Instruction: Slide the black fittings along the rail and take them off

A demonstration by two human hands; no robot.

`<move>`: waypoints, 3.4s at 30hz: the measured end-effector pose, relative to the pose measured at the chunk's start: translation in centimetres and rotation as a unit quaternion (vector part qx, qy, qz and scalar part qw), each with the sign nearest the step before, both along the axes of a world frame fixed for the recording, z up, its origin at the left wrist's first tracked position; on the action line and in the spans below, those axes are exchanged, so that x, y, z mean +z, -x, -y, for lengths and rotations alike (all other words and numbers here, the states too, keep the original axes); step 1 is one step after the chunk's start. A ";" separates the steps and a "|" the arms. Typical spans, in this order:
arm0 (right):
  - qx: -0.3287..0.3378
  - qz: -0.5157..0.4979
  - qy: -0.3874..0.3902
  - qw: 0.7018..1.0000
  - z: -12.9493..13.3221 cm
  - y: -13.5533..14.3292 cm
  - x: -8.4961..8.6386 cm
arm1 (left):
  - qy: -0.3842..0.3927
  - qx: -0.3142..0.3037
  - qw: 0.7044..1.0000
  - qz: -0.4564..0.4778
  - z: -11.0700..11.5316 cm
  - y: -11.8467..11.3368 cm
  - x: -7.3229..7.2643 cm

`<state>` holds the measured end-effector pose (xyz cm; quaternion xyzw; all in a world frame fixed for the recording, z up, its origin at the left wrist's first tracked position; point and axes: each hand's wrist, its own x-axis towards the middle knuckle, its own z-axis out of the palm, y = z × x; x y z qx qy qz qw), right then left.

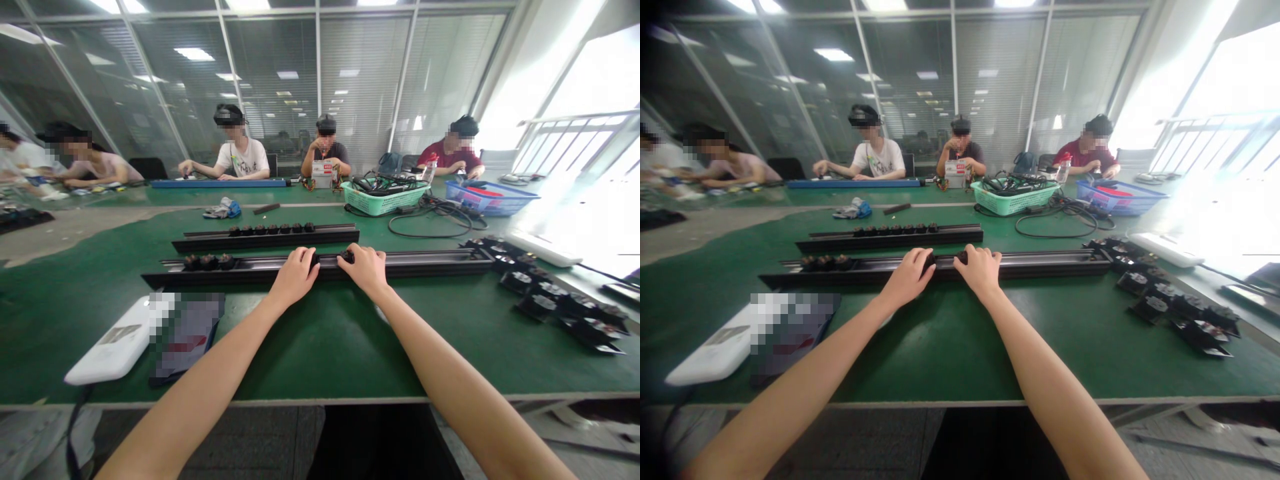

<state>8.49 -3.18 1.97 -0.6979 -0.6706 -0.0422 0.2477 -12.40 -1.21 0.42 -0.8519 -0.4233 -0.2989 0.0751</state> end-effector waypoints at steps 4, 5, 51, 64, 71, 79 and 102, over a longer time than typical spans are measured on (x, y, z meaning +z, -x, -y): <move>-0.008 0.020 -0.003 1.000 0.1 -0.1 0.2 | 0.010 -0.002 1.000 0.005 0.0 0.0 0.1; -0.009 0.023 -0.003 1.000 0.1 -0.1 0.2 | 0.013 -0.002 1.000 0.006 0.1 0.0 0.1; -0.028 -0.002 0.022 0.999 0.1 -0.9 0.6 | 0.019 0.003 1.000 0.008 0.0 0.0 0.3; -0.042 -0.011 0.015 0.999 0.0 -0.6 0.2 | 0.019 0.001 1.000 0.009 0.2 0.0 0.4; -0.042 -0.020 0.017 0.999 0.0 -0.7 0.3 | 0.014 0.001 1.000 0.005 0.2 0.0 0.5; -0.044 -0.021 0.025 0.999 -0.1 -0.8 0.5 | 0.008 0.004 1.000 0.005 0.2 0.0 0.5; -0.074 0.026 0.018 0.997 0.3 -1.0 0.7 | -0.005 0.026 0.999 -0.038 0.2 0.0 0.7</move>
